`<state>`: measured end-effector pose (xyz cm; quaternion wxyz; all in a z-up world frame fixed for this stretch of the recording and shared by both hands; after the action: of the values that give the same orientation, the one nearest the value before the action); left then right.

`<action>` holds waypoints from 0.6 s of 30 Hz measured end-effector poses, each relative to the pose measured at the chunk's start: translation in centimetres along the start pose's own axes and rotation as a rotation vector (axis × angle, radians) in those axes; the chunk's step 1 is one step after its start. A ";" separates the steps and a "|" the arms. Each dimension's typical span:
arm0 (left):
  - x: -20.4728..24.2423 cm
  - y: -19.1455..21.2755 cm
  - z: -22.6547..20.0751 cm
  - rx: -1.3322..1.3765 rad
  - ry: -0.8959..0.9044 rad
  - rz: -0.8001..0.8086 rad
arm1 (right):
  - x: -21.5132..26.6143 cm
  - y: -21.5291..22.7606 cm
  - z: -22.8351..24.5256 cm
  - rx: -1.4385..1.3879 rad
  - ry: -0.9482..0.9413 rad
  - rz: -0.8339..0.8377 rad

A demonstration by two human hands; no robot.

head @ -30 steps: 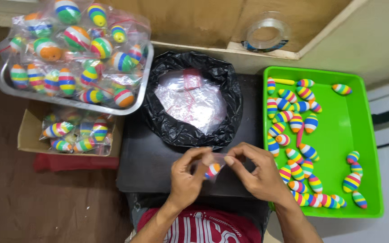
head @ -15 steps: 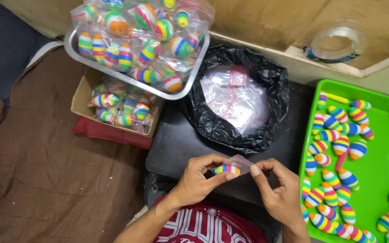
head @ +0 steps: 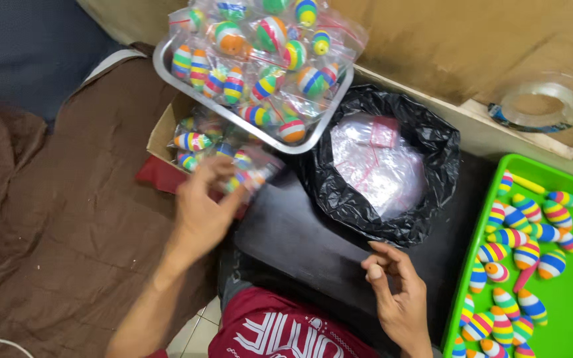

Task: The person places small colorful objects into small clear plastic bags by hand and then puts the filled bags into a cardboard box.

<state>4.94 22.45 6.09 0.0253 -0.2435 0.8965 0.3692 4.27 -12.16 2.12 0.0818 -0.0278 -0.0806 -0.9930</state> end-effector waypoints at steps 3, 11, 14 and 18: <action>-2.3 3.3 1.3 -0.270 0.089 -0.061 | 0.3 0.3 -0.9 -0.030 0.011 0.003; -7.4 1.9 3.7 -0.598 -0.152 -0.118 | 0.1 0.3 -3.1 -0.030 0.034 0.061; -8.9 0.3 4.9 -0.499 -0.145 -0.079 | 0.4 -0.2 -3.3 -0.068 -0.016 0.060; -10.2 -1.8 7.8 -0.480 -0.073 0.094 | 0.4 -0.5 -3.8 -0.065 -0.049 0.080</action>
<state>13.68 30.85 1.51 -0.0184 -0.1869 0.7919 0.5810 3.63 -12.39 -1.69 0.1187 -0.0578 -0.0491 -0.9900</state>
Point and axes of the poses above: each hand's wrist, its own x-axis away from the middle knuckle, its own y-axis out of the back of the hand, z = x × y, the point moved 5 cm from there along -x, towards the middle knuckle, and after that the axes turned 11 degrees about -x, right-handed, at the moved point
